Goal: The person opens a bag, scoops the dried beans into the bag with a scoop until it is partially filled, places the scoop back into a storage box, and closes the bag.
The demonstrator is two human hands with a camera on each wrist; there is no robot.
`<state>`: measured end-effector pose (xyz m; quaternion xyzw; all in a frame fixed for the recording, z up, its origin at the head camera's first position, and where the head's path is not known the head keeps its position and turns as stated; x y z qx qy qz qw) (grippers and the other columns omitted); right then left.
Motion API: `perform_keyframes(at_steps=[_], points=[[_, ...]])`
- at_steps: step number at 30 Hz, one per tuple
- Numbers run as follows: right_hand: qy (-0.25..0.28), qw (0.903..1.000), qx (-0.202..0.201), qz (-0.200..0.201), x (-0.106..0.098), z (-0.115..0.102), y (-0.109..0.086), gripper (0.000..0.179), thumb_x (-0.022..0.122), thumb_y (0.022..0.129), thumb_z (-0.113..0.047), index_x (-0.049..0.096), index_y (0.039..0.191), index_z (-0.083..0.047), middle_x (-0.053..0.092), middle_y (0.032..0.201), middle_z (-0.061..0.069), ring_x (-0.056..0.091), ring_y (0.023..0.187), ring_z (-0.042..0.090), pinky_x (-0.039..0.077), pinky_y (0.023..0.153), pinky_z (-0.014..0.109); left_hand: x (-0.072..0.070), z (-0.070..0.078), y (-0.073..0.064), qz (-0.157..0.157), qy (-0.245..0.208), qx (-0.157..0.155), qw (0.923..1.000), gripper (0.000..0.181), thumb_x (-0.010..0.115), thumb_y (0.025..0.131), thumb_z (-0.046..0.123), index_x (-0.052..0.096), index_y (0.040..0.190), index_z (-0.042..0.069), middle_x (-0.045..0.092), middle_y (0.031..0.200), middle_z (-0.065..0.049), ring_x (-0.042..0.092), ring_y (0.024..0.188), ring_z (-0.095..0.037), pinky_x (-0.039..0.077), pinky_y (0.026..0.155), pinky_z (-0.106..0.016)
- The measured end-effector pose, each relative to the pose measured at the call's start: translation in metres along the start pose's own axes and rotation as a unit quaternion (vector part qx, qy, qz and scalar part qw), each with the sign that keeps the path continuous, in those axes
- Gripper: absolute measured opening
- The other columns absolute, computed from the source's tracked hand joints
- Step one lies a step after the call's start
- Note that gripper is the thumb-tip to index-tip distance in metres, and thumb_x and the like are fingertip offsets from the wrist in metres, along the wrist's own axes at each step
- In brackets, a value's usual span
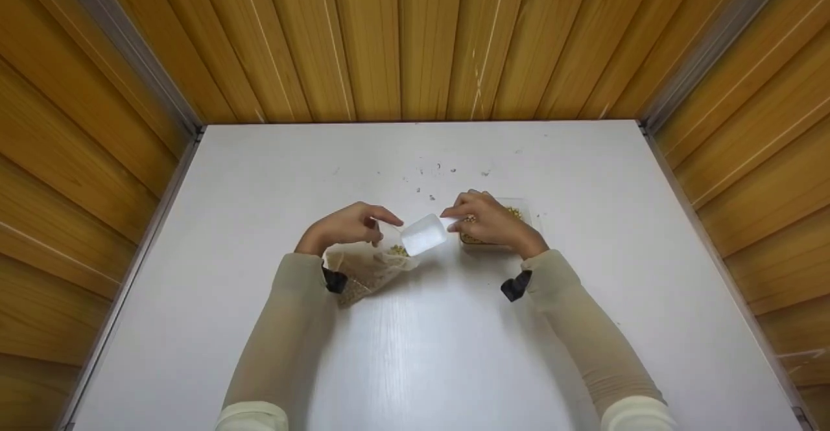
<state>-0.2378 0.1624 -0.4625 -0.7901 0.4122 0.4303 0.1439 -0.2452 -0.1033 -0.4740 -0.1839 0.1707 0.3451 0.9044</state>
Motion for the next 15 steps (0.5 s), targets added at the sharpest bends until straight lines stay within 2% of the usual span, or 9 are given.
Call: perform_keyframes(at_steps=[7,10,15], points=[[-0.008,1.0000,-0.003,-0.003,-0.0014,-0.0007,-0.0001,0.030,0.071,0.086,-0.022,0.073,0.112,-0.009,0.065,0.095,0.006,0.052,0.086,0.020,0.037,0.083,0.038,-0.0003,0.0008,-0.0008,0.002,-0.007,-0.004,1.0000,0.045,0.056,0.083,-0.002,0.063,0.127,0.006,0.060,0.131,-0.014,0.053,0.072,-0.015,0.048,0.073,-0.040],[-0.004,0.9999,0.005,-0.010,-0.0017,0.0002,-0.0011,0.031,0.070,0.087,-0.025,0.072,0.114,-0.010,0.065,0.096,0.006,0.051,0.088,0.019,0.035,0.085,0.037,0.0000,0.0007,-0.0011,0.004,-0.007,-0.007,0.9999,0.045,0.057,0.083,-0.001,0.063,0.127,0.006,0.060,0.130,-0.014,0.055,0.072,-0.015,0.049,0.072,-0.037],[0.018,0.9998,0.005,-0.012,-0.0039,0.0015,-0.0020,0.030,0.070,0.087,-0.022,0.072,0.115,-0.010,0.065,0.097,0.006,0.052,0.088,0.019,0.038,0.081,0.035,0.0005,0.0004,-0.0012,0.003,-0.005,-0.001,1.0000,0.044,0.056,0.084,-0.001,0.063,0.127,0.007,0.059,0.131,-0.013,0.056,0.074,-0.028,0.049,0.072,-0.040]])
Point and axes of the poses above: each hand's wrist, its own y-axis towards the middle knuckle, its own x-axis out of the palm, z = x × y, the point moved 3 cm from there along y, towards the middle knuckle
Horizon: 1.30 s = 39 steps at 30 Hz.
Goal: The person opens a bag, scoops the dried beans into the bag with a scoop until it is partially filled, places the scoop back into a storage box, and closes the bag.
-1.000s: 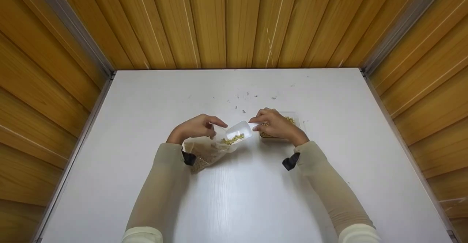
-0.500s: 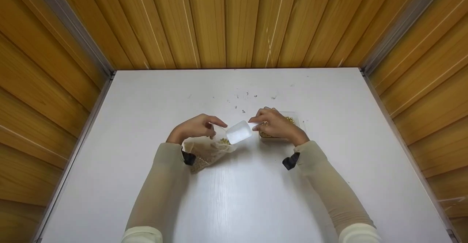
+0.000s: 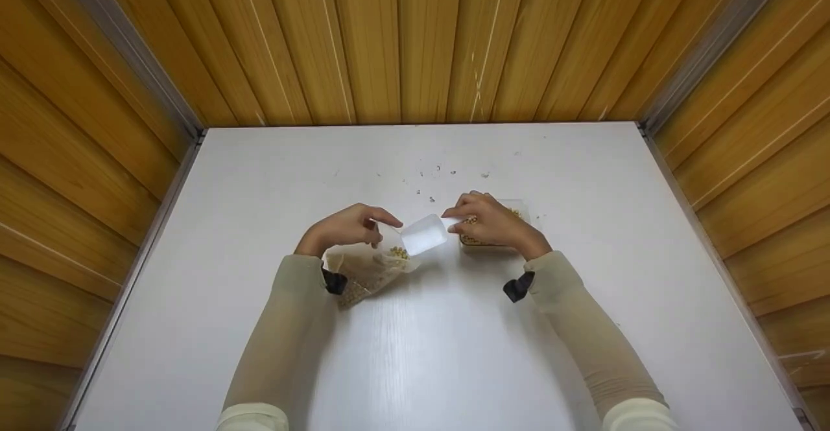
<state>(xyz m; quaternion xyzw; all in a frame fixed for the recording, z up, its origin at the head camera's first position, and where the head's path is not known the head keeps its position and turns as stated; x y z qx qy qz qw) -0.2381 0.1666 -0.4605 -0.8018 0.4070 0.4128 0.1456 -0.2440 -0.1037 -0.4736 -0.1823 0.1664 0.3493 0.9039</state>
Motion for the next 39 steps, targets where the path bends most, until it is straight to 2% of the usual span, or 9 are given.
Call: perform_keyframes(at_steps=[2,4,10,13,18,23,30,34,39], points=[[0.007,1.0000,-0.002,0.001,0.000,0.002,0.000,0.030,0.070,0.087,-0.020,0.072,0.115,-0.009,0.065,0.097,0.007,0.053,0.087,0.020,0.040,0.078,0.035,0.000,0.000,0.000,-0.001,-0.002,0.002,1.0000,0.043,0.056,0.086,-0.001,0.062,0.127,0.006,0.059,0.131,-0.013,0.054,0.075,-0.033,0.049,0.073,-0.042],[0.008,1.0000,-0.002,0.002,-0.001,0.004,-0.001,0.029,0.070,0.087,-0.019,0.072,0.114,-0.010,0.065,0.097,0.006,0.054,0.089,0.020,0.041,0.079,0.034,0.000,0.000,0.000,-0.002,-0.003,0.004,1.0000,0.043,0.056,0.086,-0.002,0.062,0.128,0.004,0.059,0.130,-0.015,0.054,0.076,-0.033,0.049,0.072,-0.039],[0.030,0.9993,0.020,0.011,-0.004,0.011,-0.005,0.029,0.070,0.087,-0.022,0.072,0.115,-0.012,0.065,0.100,0.004,0.054,0.094,0.019,0.043,0.083,0.037,-0.001,0.000,0.000,-0.004,-0.005,0.005,1.0000,0.045,0.056,0.085,-0.004,0.060,0.129,0.003,0.060,0.128,-0.019,0.051,0.071,-0.021,0.045,0.065,-0.026],[0.045,0.9984,0.027,0.018,-0.006,0.013,-0.007,0.029,0.070,0.088,-0.022,0.072,0.115,-0.013,0.065,0.101,0.004,0.055,0.096,0.020,0.043,0.083,0.037,-0.002,0.002,-0.001,-0.004,-0.003,0.006,1.0000,0.045,0.056,0.086,-0.003,0.060,0.130,0.004,0.060,0.127,-0.018,0.051,0.069,-0.017,0.046,0.067,-0.031],[0.053,0.9975,0.037,0.027,-0.010,0.016,-0.009,0.031,0.070,0.087,-0.020,0.071,0.118,-0.013,0.065,0.102,0.005,0.053,0.094,0.019,0.042,0.082,0.036,-0.005,0.010,-0.005,-0.003,-0.002,0.009,1.0000,0.044,0.054,0.086,-0.003,0.060,0.129,0.004,0.062,0.125,-0.014,0.056,0.073,-0.026,0.049,0.076,-0.043],[0.058,0.9972,0.036,0.032,-0.013,0.017,-0.012,0.035,0.070,0.087,-0.023,0.069,0.120,-0.011,0.065,0.101,0.007,0.051,0.091,0.019,0.041,0.079,0.035,-0.008,0.008,-0.005,0.000,-0.006,0.003,1.0000,0.045,0.055,0.085,-0.002,0.061,0.129,0.005,0.063,0.122,-0.010,0.053,0.070,-0.022,0.046,0.069,-0.029],[0.078,0.9947,0.045,0.051,-0.018,0.020,-0.017,0.033,0.070,0.087,-0.020,0.069,0.119,-0.010,0.063,0.099,0.006,0.050,0.090,0.018,0.040,0.079,0.034,-0.015,0.011,-0.008,0.009,0.003,-0.010,0.9999,0.047,0.053,0.083,-0.001,0.066,0.124,0.017,0.064,0.106,-0.008,0.042,0.060,-0.011,0.038,0.060,-0.027],[0.080,0.9934,0.053,0.063,-0.021,0.023,-0.019,0.031,0.070,0.087,-0.019,0.071,0.117,-0.009,0.063,0.100,0.010,0.050,0.091,0.020,0.040,0.080,0.036,-0.020,0.012,-0.010,0.011,0.006,-0.011,0.9999,0.046,0.054,0.083,-0.001,0.066,0.123,0.018,0.062,0.102,-0.001,0.042,0.061,-0.011,0.037,0.058,-0.025],[0.072,0.9924,0.071,0.070,-0.024,0.032,-0.023,0.029,0.068,0.088,-0.017,0.071,0.116,-0.009,0.064,0.102,0.012,0.052,0.095,0.022,0.041,0.083,0.040,-0.023,0.010,-0.012,0.007,-0.009,-0.010,0.9999,0.045,0.056,0.083,0.000,0.067,0.123,0.018,0.058,0.080,0.000,0.041,0.062,-0.013,0.037,0.060,-0.024]])
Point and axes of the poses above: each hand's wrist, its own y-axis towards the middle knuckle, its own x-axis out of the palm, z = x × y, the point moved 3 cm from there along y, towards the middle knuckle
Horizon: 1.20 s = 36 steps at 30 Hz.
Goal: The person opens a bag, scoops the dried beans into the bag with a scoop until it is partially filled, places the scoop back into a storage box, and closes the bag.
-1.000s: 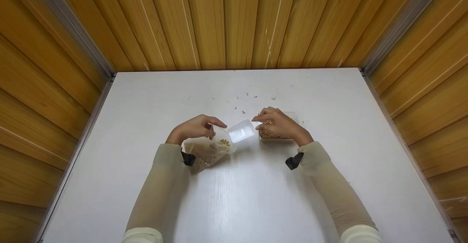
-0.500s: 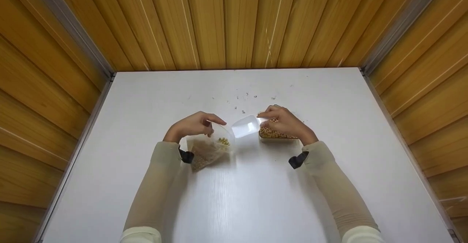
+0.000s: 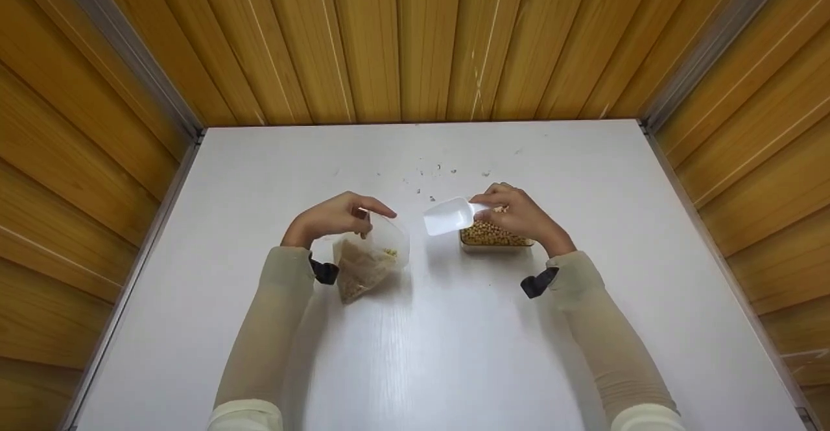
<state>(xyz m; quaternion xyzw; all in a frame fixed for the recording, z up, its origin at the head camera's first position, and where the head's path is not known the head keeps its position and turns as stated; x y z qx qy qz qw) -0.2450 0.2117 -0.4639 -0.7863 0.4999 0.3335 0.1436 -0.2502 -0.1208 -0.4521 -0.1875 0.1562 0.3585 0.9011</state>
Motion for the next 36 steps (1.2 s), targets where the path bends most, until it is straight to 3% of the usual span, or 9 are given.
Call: perform_keyframes(at_steps=[5,10,12,15,18,21,24,30,36], points=[[0.012,0.9998,0.015,0.011,-0.006,0.011,-0.004,0.030,0.068,0.088,-0.015,0.070,0.117,-0.007,0.063,0.103,0.016,0.052,0.097,0.024,0.041,0.084,0.040,0.000,-0.004,-0.002,-0.008,-0.036,0.019,0.9991,0.045,0.055,0.083,-0.002,0.066,0.123,0.015,0.056,0.074,0.002,0.039,0.060,-0.012,0.041,0.066,-0.027],[0.016,0.9994,0.022,0.022,-0.011,0.025,-0.010,0.031,0.068,0.088,-0.017,0.070,0.117,-0.007,0.063,0.103,0.017,0.051,0.096,0.024,0.040,0.084,0.040,0.003,-0.012,-0.003,-0.005,-0.060,0.043,0.9973,0.045,0.053,0.084,-0.004,0.065,0.125,0.009,0.066,0.101,-0.007,0.045,0.066,-0.012,0.047,0.074,-0.029],[0.010,0.9993,0.023,0.026,-0.012,0.029,-0.012,0.032,0.068,0.089,-0.020,0.069,0.118,-0.007,0.063,0.104,0.017,0.051,0.098,0.024,0.041,0.086,0.042,0.004,-0.014,-0.003,-0.003,-0.066,0.051,0.9965,0.045,0.052,0.085,-0.005,0.064,0.126,0.006,0.064,0.119,-0.012,0.046,0.068,-0.012,0.047,0.073,-0.027],[0.004,0.9991,0.027,0.032,-0.014,0.035,-0.015,0.035,0.068,0.089,-0.023,0.068,0.119,-0.006,0.063,0.105,0.019,0.052,0.102,0.026,0.042,0.090,0.048,0.006,-0.016,-0.002,0.001,-0.073,0.056,0.9958,0.044,0.052,0.085,-0.005,0.063,0.127,0.005,0.059,0.132,-0.015,0.046,0.068,-0.012,0.047,0.072,-0.026],[0.005,0.9988,0.032,0.037,-0.015,0.040,-0.018,0.036,0.068,0.089,-0.024,0.068,0.119,-0.004,0.062,0.107,0.022,0.052,0.102,0.027,0.042,0.090,0.049,0.008,-0.018,-0.001,0.006,-0.074,0.049,0.9960,0.045,0.052,0.085,-0.004,0.063,0.127,0.007,0.062,0.129,-0.012,0.048,0.068,-0.013,0.048,0.072,-0.026],[0.000,0.9987,0.033,0.040,-0.015,0.044,-0.019,0.037,0.069,0.088,-0.024,0.068,0.119,-0.004,0.063,0.106,0.021,0.053,0.100,0.027,0.042,0.088,0.048,0.008,-0.020,0.000,0.011,-0.074,0.039,0.9964,0.045,0.052,0.085,-0.003,0.063,0.127,0.008,0.070,0.105,-0.009,0.051,0.068,-0.013,0.048,0.073,-0.029],[-0.004,0.9986,0.036,0.039,-0.015,0.046,-0.020,0.038,0.069,0.088,-0.026,0.068,0.120,-0.004,0.063,0.106,0.019,0.054,0.101,0.029,0.043,0.087,0.049,0.007,-0.021,0.001,0.012,-0.071,0.037,0.9967,0.045,0.052,0.084,-0.002,0.063,0.127,0.006,0.067,0.088,-0.007,0.053,0.068,-0.012,0.049,0.074,-0.031],[0.000,0.9976,0.060,0.035,-0.019,0.051,-0.023,0.042,0.067,0.089,-0.029,0.066,0.122,-0.004,0.062,0.111,0.021,0.054,0.109,0.034,0.044,0.092,0.055,0.008,-0.021,0.002,0.005,-0.070,0.048,0.9964,0.045,0.052,0.084,-0.002,0.061,0.128,0.001,0.061,0.129,-0.008,0.057,0.072,-0.011,0.049,0.073,-0.027],[-0.015,0.9969,0.069,0.035,-0.026,0.058,-0.027,0.041,0.067,0.089,-0.028,0.065,0.123,-0.004,0.062,0.109,0.018,0.055,0.108,0.033,0.044,0.091,0.053,0.009,-0.021,0.001,0.012,-0.058,0.036,0.9976,0.045,0.052,0.085,-0.001,0.063,0.127,0.006,0.059,0.133,-0.007,0.058,0.073,-0.012,0.049,0.074,-0.028]])
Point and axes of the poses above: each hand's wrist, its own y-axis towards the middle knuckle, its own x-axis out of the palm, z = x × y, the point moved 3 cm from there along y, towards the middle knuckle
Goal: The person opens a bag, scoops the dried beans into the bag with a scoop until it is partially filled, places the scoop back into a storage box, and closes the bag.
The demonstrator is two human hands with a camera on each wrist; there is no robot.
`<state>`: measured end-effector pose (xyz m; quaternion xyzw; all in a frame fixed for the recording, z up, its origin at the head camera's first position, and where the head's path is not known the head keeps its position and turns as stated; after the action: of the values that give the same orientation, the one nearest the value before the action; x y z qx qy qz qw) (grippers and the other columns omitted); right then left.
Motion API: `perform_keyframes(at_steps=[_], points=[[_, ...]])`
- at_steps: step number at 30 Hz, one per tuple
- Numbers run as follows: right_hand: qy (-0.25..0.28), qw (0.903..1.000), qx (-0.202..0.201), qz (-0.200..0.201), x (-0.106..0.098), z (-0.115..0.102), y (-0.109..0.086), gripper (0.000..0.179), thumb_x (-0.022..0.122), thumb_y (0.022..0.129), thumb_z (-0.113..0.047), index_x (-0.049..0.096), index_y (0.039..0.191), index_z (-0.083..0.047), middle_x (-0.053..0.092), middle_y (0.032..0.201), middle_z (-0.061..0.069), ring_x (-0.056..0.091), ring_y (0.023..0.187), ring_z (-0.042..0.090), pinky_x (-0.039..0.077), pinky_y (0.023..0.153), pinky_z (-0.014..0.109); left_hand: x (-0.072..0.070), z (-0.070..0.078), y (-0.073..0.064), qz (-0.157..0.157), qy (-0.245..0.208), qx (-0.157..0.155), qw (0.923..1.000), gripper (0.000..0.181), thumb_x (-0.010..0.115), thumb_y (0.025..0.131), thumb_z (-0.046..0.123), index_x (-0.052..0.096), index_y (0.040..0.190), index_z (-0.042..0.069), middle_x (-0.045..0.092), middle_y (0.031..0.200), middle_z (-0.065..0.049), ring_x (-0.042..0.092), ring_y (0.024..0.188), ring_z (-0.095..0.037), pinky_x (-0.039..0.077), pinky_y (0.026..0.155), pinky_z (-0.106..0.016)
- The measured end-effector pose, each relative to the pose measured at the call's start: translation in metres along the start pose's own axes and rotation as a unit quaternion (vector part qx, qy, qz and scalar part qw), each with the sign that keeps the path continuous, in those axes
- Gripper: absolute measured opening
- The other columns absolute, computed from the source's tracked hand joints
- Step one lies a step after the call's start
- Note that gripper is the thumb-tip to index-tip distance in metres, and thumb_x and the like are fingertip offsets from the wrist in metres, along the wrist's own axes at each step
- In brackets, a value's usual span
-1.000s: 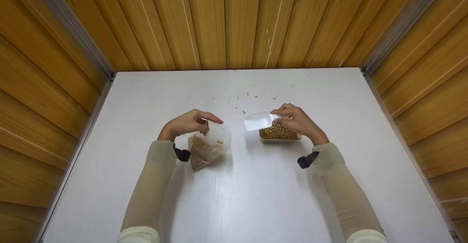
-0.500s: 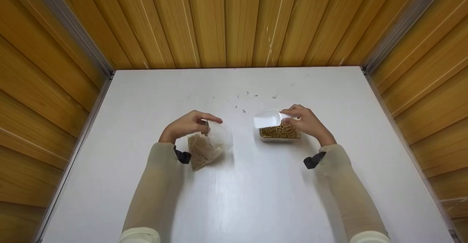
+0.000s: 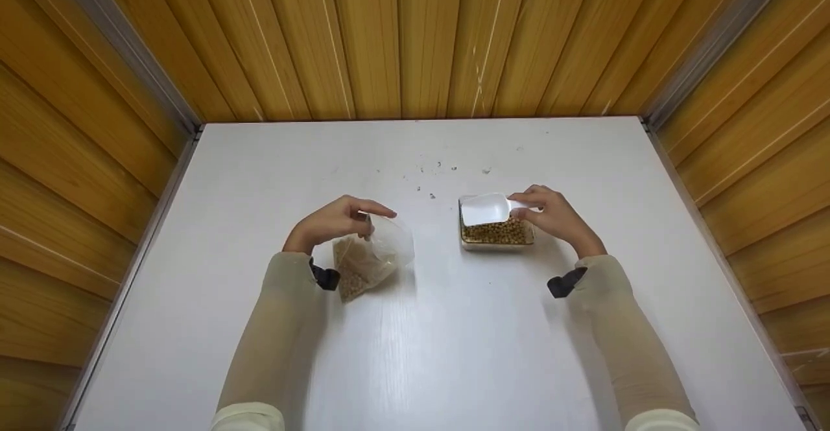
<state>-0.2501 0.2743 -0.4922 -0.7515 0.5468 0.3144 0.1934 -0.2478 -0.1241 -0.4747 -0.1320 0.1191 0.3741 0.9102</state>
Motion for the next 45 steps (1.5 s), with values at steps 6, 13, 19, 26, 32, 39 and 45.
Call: perform_keyframes(at_steps=[6,13,19,26,32,39,45], points=[[-0.052,0.9984,-0.025,-0.003,-0.011,0.003,-0.001,0.037,0.068,0.089,-0.021,0.066,0.120,-0.002,0.063,0.102,0.015,0.053,0.095,0.027,0.042,0.082,0.043,0.002,0.003,-0.001,-0.001,-0.007,-0.006,1.0000,0.045,0.052,0.085,-0.003,0.061,0.129,0.004,0.065,0.120,-0.015,0.055,0.072,-0.020,0.048,0.076,-0.034],[-0.106,0.9938,-0.027,-0.017,-0.027,0.001,-0.002,0.034,0.068,0.089,-0.018,0.068,0.119,-0.001,0.064,0.099,0.016,0.052,0.092,0.028,0.039,0.080,0.041,0.002,-0.001,0.000,-0.001,-0.012,-0.004,0.9999,0.045,0.052,0.084,-0.003,0.062,0.127,0.005,0.065,0.110,-0.020,0.054,0.070,-0.018,0.049,0.075,-0.030],[-0.169,0.9850,-0.023,-0.027,-0.037,-0.007,-0.004,0.033,0.068,0.088,-0.017,0.068,0.118,-0.001,0.065,0.097,0.015,0.052,0.091,0.030,0.034,0.082,0.044,0.002,0.000,0.000,-0.005,-0.028,0.002,0.9996,0.047,0.051,0.083,-0.003,0.061,0.128,0.002,0.064,0.115,-0.015,0.050,0.065,-0.011,0.048,0.073,-0.028],[-0.222,0.9742,-0.010,-0.038,-0.041,-0.018,-0.004,0.031,0.070,0.086,-0.016,0.070,0.115,-0.003,0.067,0.099,0.016,0.053,0.092,0.031,0.035,0.080,0.044,0.002,-0.001,-0.001,-0.004,-0.025,0.003,0.9997,0.046,0.052,0.083,-0.002,0.061,0.128,0.002,0.064,0.113,-0.018,0.051,0.066,-0.012,0.049,0.075,-0.032],[-0.284,0.9573,-0.035,-0.039,-0.041,-0.027,-0.004,0.028,0.072,0.085,-0.016,0.073,0.110,-0.007,0.067,0.093,0.014,0.055,0.086,0.029,0.036,0.073,0.042,0.001,0.000,-0.001,-0.001,-0.006,0.004,1.0000,0.045,0.051,0.084,-0.001,0.063,0.127,0.004,0.061,0.127,-0.011,0.057,0.072,-0.014,0.050,0.077,-0.031],[-0.335,0.9405,-0.046,-0.037,-0.039,-0.033,-0.003,0.025,0.074,0.082,-0.014,0.075,0.106,-0.009,0.068,0.090,0.011,0.055,0.082,0.028,0.035,0.069,0.039,0.002,0.000,-0.002,-0.001,-0.012,0.000,0.9999,0.045,0.051,0.084,0.000,0.065,0.125,0.008,0.065,0.112,-0.015,0.054,0.074,-0.030,0.050,0.077,-0.030],[-0.375,0.9245,-0.059,-0.039,-0.037,-0.043,-0.001,0.019,0.076,0.079,-0.011,0.076,0.098,-0.009,0.067,0.083,0.010,0.052,0.075,0.028,0.033,0.065,0.037,0.003,-0.001,-0.001,-0.002,-0.026,-0.005,0.9997,0.044,0.053,0.085,-0.002,0.064,0.126,0.006,0.062,0.124,-0.015,0.055,0.073,-0.019,0.050,0.079,-0.032]])
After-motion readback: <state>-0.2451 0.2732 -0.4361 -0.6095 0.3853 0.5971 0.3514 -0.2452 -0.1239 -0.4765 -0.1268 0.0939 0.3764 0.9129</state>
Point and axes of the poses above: each hand's wrist, its own y-axis towards the middle knuckle, its own x-axis out of the palm, z = x × y, the point moved 3 cm from there along y, towards the middle knuckle
